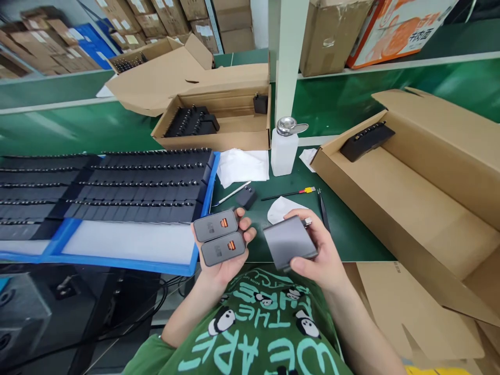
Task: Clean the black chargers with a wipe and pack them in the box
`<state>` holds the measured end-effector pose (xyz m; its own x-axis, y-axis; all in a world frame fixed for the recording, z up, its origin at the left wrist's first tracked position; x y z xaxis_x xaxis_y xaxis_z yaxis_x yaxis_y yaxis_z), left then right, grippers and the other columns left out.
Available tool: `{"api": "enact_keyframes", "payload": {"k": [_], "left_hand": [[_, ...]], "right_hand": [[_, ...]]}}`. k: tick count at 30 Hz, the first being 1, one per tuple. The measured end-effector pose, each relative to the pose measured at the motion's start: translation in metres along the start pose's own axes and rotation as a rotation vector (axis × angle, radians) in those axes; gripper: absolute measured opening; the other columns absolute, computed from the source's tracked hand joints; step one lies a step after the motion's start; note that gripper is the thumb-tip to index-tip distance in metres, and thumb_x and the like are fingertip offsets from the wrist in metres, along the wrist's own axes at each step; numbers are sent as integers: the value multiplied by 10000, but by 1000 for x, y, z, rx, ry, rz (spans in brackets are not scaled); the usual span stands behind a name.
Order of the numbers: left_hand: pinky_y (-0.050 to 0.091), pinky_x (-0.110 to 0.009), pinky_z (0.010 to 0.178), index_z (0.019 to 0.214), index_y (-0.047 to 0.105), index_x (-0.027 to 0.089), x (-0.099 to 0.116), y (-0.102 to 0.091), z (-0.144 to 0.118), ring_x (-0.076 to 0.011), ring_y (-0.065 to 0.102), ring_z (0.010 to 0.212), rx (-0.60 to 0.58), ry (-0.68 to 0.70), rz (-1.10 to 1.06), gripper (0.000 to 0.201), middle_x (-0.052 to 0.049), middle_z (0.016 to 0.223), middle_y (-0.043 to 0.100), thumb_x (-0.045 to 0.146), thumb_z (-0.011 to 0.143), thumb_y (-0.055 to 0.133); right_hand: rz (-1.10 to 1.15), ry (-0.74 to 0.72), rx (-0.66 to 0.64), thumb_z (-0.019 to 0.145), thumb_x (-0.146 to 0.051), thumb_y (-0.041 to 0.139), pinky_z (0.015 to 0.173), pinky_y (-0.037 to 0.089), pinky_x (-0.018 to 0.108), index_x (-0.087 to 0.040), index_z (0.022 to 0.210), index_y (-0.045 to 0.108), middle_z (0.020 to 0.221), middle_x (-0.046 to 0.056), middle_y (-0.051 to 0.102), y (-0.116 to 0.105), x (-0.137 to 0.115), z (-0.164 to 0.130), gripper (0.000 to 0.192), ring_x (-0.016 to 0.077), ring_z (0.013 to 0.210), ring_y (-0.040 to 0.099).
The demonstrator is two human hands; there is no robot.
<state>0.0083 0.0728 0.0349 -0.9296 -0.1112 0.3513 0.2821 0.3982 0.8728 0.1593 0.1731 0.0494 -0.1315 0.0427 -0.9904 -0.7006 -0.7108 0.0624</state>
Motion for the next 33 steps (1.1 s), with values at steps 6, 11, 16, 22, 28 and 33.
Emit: {"api": "enact_keyframes", "payload": {"k": [6, 11, 16, 22, 28, 33], "left_hand": [[521, -198, 560, 998, 686, 171, 10, -2, 0, -139, 568, 716, 30, 57, -26, 705, -36, 823, 596, 655, 527, 889], [543, -197, 587, 990, 681, 167, 13, -1, -2, -128, 567, 707, 35, 57, -44, 710, -28, 809, 595, 669, 529, 883], [543, -209, 605, 963, 688, 183, 13, 2, -3, -121, 564, 675, 15, 92, 6, 734, -7, 781, 598, 728, 503, 862], [581, -283, 715, 1016, 704, 226, 9, -3, -5, -171, 620, 755, -49, 161, 127, 735, -33, 841, 649, 760, 526, 828], [569, -371, 917, 1136, 694, 278, 8, -21, -15, -256, 651, 1030, 92, 290, 216, 741, -60, 1008, 690, 785, 601, 771], [586, -357, 863, 1087, 691, 262, 12, -21, -15, -231, 658, 889, 73, 415, 297, 723, -38, 912, 682, 726, 553, 840]], "right_hand": [[-981, -17, -314, 772, -334, 742, 675, 529, 312, -297, 1201, 567, 1034, 40, 590, 31, 15, -5, 466, 211, 867, 642], [-1237, -20, -347, 811, -343, 699, 560, 485, 330, -235, 1229, 588, 1024, 87, 590, 45, 38, -4, 446, 272, 839, 650], [-1169, -162, -358, 817, -520, 747, 789, 563, 444, -234, 1398, 478, 1208, 131, 619, 35, 17, 2, 701, 313, 1031, 635], [-857, -618, 61, 878, -81, 662, 791, 516, 370, -206, 1130, 628, 965, 71, 623, 48, -69, 8, 283, 199, 885, 593], [-949, -683, 10, 868, -41, 646, 724, 508, 365, -153, 991, 658, 872, 71, 683, 76, -93, 15, 166, 176, 794, 569], [-1032, -727, 24, 837, -20, 674, 710, 505, 363, -133, 963, 661, 838, 77, 698, 73, -94, 14, 170, 194, 813, 565]]}}
Point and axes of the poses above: each hand's wrist, its own z-axis towards the middle knuckle, its own y-axis out of the palm, x = y × z, the point moved 4 cm from there along z, towards the middle knuckle
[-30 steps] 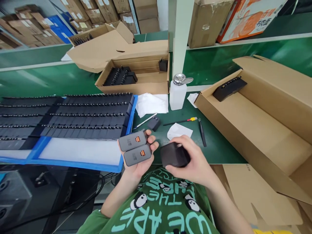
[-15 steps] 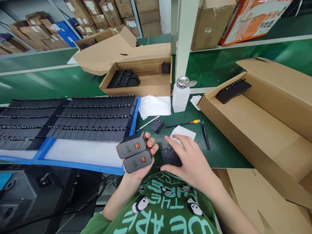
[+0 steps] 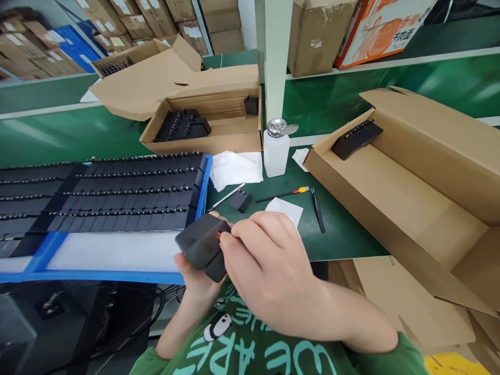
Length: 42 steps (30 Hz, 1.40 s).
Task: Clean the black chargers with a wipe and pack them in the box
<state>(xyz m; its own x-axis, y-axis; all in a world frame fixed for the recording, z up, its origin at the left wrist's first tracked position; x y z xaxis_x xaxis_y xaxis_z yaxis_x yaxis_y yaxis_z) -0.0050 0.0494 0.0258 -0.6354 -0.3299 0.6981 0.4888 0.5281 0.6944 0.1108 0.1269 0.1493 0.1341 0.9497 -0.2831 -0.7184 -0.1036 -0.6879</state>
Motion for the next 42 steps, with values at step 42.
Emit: {"api": "enact_keyframes", "payload": {"k": [42], "left_hand": [[510, -261, 679, 1046, 659, 230, 7, 10, -2, -163, 569, 756, -50, 84, 120, 724, -23, 891, 601, 695, 534, 872]], "right_hand": [[261, 132, -186, 942, -96, 550, 764, 462, 334, -176, 916, 591, 903, 45, 628, 4, 16, 2, 94, 172, 869, 511]]}}
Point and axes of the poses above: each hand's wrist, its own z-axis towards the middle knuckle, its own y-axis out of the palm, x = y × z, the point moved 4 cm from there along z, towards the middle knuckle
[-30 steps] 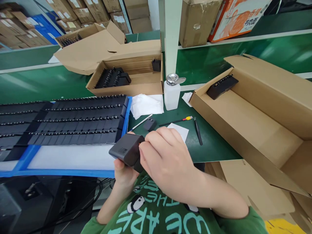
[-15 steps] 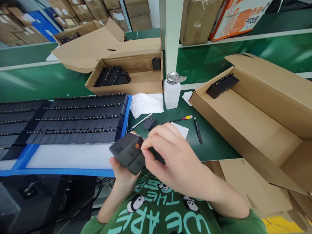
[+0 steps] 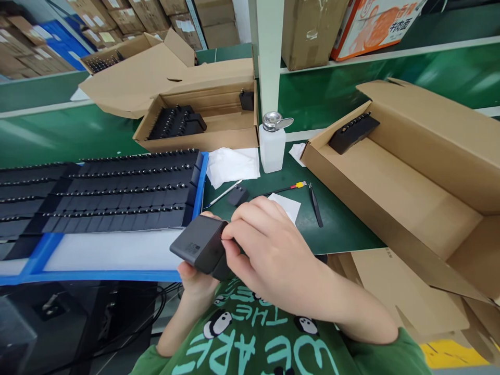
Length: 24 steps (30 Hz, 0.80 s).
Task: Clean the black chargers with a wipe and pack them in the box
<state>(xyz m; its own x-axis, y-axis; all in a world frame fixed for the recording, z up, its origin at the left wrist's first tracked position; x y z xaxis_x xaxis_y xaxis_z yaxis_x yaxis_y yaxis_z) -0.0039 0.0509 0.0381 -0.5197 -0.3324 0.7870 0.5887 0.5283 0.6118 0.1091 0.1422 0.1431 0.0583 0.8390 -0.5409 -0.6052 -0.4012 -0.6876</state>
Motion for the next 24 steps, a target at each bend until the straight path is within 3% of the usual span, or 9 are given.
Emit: {"api": "enact_keyframes", "payload": {"k": [6, 13, 16, 19, 24], "left_hand": [[507, -299, 701, 1042, 636, 239, -2, -2, -2, -185, 559, 766, -8, 0, 7, 746, -32, 912, 586, 717, 516, 863], [513, -252, 648, 1009, 684, 212, 3, 3, -2, -159, 559, 750, 23, 29, 2, 708, -26, 897, 576, 725, 548, 847], [544, -253, 655, 1040, 692, 203, 0, 0, -2, -156, 582, 753, 14, 47, -38, 714, -32, 906, 594, 721, 571, 839], [564, -274, 696, 1087, 685, 217, -3, -4, -2, -171, 604, 792, 15, 19, -63, 726, -42, 926, 615, 700, 571, 851], [541, -274, 697, 1118, 668, 235, -1, -4, -1, -174, 596, 798, -30, 68, 11, 709, -35, 925, 606, 704, 609, 823]], "right_hand": [[-39, -8, -94, 952, -92, 481, 783, 458, 341, -177, 846, 521, 883, 44, 585, 6, -1, 2, 142, 179, 892, 505], [256, 82, -211, 959, -103, 516, 800, 452, 257, -211, 885, 482, 919, -7, 564, 1, 5, 0, 136, 124, 905, 500], [254, 62, -120, 942, -86, 558, 828, 454, 275, -204, 920, 540, 929, -3, 594, -2, 5, -3, 122, 125, 904, 522], [109, -8, -1, 919, -75, 606, 868, 456, 330, -178, 1007, 609, 960, 30, 630, -3, 2, -6, 135, 158, 931, 530], [-59, -85, 37, 895, -65, 635, 838, 468, 375, -130, 979, 652, 935, 69, 654, -2, -5, -8, 108, 194, 918, 528]]}}
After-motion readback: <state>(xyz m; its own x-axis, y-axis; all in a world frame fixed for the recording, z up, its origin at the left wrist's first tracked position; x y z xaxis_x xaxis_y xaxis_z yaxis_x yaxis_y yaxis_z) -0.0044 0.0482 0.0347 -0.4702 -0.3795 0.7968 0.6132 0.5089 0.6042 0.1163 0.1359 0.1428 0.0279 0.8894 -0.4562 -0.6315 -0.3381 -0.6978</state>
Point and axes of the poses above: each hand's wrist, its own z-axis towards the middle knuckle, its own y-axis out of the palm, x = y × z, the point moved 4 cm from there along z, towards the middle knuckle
